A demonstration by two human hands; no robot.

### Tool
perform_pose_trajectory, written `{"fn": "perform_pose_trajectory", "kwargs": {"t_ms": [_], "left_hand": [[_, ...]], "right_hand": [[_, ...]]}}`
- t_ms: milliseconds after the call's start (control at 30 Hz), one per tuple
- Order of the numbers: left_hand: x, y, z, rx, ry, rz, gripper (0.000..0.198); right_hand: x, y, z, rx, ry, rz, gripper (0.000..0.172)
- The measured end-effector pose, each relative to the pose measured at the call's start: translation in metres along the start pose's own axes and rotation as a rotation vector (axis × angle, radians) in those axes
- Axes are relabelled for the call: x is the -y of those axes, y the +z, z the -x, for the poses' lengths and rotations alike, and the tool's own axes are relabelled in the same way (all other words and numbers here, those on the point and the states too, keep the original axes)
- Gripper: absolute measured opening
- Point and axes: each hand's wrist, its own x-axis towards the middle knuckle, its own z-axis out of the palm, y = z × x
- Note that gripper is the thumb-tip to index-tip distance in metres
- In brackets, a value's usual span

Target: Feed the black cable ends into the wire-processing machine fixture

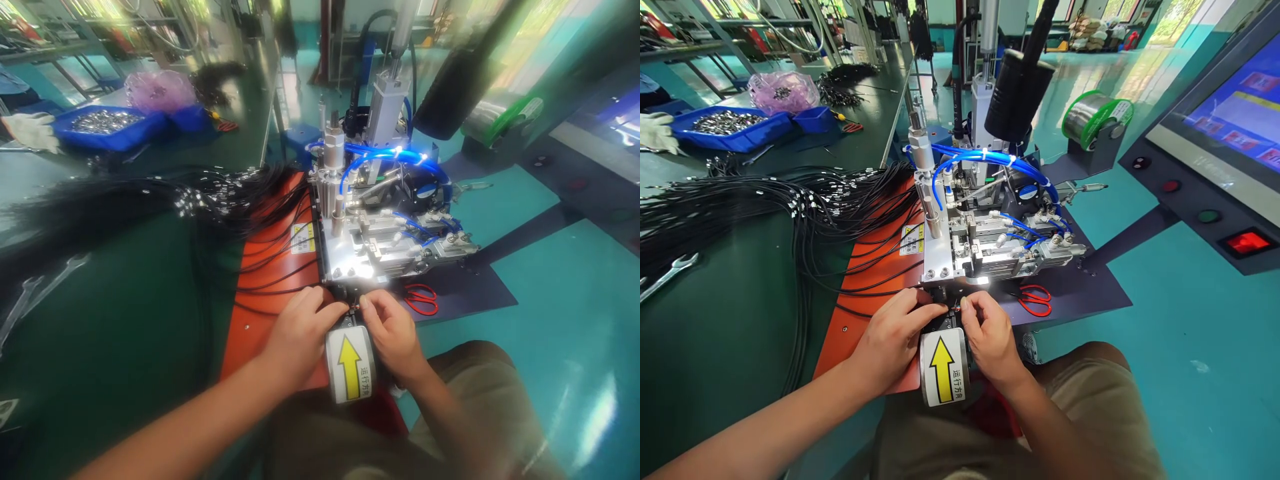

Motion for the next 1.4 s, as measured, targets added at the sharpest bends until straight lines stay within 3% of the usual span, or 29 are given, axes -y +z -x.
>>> {"fn": "perform_pose_trajectory", "kwargs": {"t_ms": [1400], "left_hand": [[-0.0011,-0.0002,-0.0002,0.037,-0.023,-0.026,0.027]], "right_hand": [[-0.0016,0.0009,-0.0022,-0.010,-0.017,0.031,0.027]]}}
